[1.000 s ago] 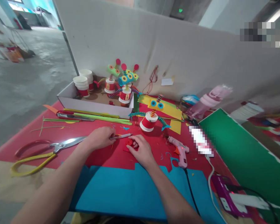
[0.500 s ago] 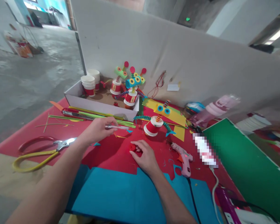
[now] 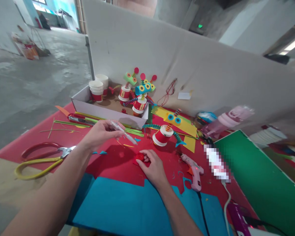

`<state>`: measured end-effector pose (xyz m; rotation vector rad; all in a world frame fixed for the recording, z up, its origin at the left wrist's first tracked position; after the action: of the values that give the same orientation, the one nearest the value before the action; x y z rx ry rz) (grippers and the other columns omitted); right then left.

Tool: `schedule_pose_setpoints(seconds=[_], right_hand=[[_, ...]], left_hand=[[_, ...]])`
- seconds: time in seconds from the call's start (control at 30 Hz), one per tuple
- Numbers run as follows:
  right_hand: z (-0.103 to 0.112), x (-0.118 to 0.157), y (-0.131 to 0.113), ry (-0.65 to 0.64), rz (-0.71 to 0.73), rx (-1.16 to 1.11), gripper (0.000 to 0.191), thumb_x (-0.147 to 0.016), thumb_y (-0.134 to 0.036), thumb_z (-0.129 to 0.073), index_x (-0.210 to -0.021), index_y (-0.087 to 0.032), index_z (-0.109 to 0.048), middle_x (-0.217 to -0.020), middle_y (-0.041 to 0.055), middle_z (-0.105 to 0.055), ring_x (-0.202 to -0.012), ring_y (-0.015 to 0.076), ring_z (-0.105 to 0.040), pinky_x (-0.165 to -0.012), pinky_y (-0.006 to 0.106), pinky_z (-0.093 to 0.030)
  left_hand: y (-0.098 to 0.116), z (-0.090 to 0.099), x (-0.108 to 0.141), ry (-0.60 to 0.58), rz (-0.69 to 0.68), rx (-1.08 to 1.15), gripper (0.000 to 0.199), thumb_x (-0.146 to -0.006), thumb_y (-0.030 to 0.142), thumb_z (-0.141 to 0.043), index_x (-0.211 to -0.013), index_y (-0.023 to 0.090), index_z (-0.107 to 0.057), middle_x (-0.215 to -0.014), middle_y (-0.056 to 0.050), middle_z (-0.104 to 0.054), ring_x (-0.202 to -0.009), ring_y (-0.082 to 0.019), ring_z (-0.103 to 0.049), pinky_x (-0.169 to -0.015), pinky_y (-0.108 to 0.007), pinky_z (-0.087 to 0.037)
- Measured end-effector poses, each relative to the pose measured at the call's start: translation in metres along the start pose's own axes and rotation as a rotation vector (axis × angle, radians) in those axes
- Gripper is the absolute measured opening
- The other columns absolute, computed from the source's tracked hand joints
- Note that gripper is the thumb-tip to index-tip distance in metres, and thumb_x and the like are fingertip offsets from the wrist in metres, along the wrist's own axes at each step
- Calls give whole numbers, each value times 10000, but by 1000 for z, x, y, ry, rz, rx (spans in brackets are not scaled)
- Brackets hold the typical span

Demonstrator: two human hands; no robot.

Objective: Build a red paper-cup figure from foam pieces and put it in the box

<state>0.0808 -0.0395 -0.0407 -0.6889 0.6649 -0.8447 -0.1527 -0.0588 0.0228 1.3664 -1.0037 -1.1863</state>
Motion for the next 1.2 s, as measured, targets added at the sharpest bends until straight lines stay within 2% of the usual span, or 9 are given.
schedule_pose_setpoints(seconds=[0.1, 0.23, 0.4, 0.57, 0.73, 0.83, 0.93, 1.1, 1.2], right_hand=[[4, 0, 6, 10, -11, -111, 232, -811, -249, -640, -1040, -215, -645, -991, 70, -615, -763, 159, -590, -723, 310, -545], [8, 0, 19, 4, -60, -337, 264, -833, -292, -612, -1087, -218, -617, -1008, 77, -624, -876, 179, -621, -763, 310, -560], [6, -1, 20, -6, -62, -307, 256, -836, -279, -613, -1085, -216, -617, -997, 71, -608, -874, 176, -605, -763, 304, -549], [3, 0, 8, 23, -10, -93, 230, -833, -226, -611, -1063, -214, -621, -972, 60, -589, -759, 154, -565, -693, 292, -523], [-1, 2, 1, 15, 66, 45, 256, -841, -218, -606, -1097, -209, -597, -987, 73, -593, -758, 163, -566, -705, 308, -524], [-2, 3, 0, 5, 81, 76, 256, -850, -220, -599, -1106, -205, -593, -1006, 82, -593, -791, 173, -578, -721, 310, -527], [-3, 3, 0, -16, 94, 87, 257, -865, -222, -587, -1121, -201, -595, -1028, 91, -593, -832, 183, -583, -742, 313, -529], [-3, 3, 3, -21, 90, 49, 262, -869, -221, -593, -1128, -191, -605, -1029, 89, -597, -803, 170, -584, -710, 296, -536], [-4, 2, 5, -7, 72, 29, 256, -852, -204, -613, -1106, -181, -623, -1000, 81, -603, -786, 163, -583, -698, 283, -538]], left_hand=[[-1, 2, -2, 82, -69, 152, 205, -703, 302, -786, -814, 152, -702, -767, -20, -681, -603, -93, -582, -601, -232, -496], [-2, -3, -4, 56, -41, 318, 239, -812, 384, -682, -927, 184, -622, -863, -30, -700, -613, -99, -613, -623, -259, -518], [-2, -3, -5, 86, -41, 364, 264, -836, 409, -643, -982, 209, -552, -830, -11, -701, -577, -90, -603, -576, -237, -505], [-10, -7, -6, 53, -1, 298, 275, -767, 303, -724, -977, 146, -636, -888, -48, -706, -627, -92, -621, -635, -245, -526], [-11, -19, -5, 20, -43, 81, 224, -785, 335, -696, -892, 140, -678, -725, -19, -673, -655, -119, -628, -678, -264, -517], [-11, -26, -4, 25, -27, 56, 267, -786, 367, -685, -941, 153, -651, -680, 10, -649, -602, -116, -621, -647, -265, -515], [-15, -31, -3, 55, -2, 76, 269, -779, 386, -686, -900, 158, -610, -696, 23, -641, -574, -105, -625, -621, -250, -520], [-33, -42, -4, 23, 61, 63, 282, -771, 403, -685, -832, 167, -542, -658, 15, -656, -611, -148, -677, -603, -251, -535], [-42, -48, -6, -1, 31, -27, 273, -787, 416, -658, -796, 175, -529, -621, 2, -663, -601, -161, -674, -589, -262, -534]])
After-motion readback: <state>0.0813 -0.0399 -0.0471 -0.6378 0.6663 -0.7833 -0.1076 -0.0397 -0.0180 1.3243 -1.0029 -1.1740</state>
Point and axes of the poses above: each hand's wrist, its own x-axis away from the middle knuckle, its own z-axis out of the back of the hand, y = z × x, the point moved 5 cm from there along -x, towards the middle knuckle
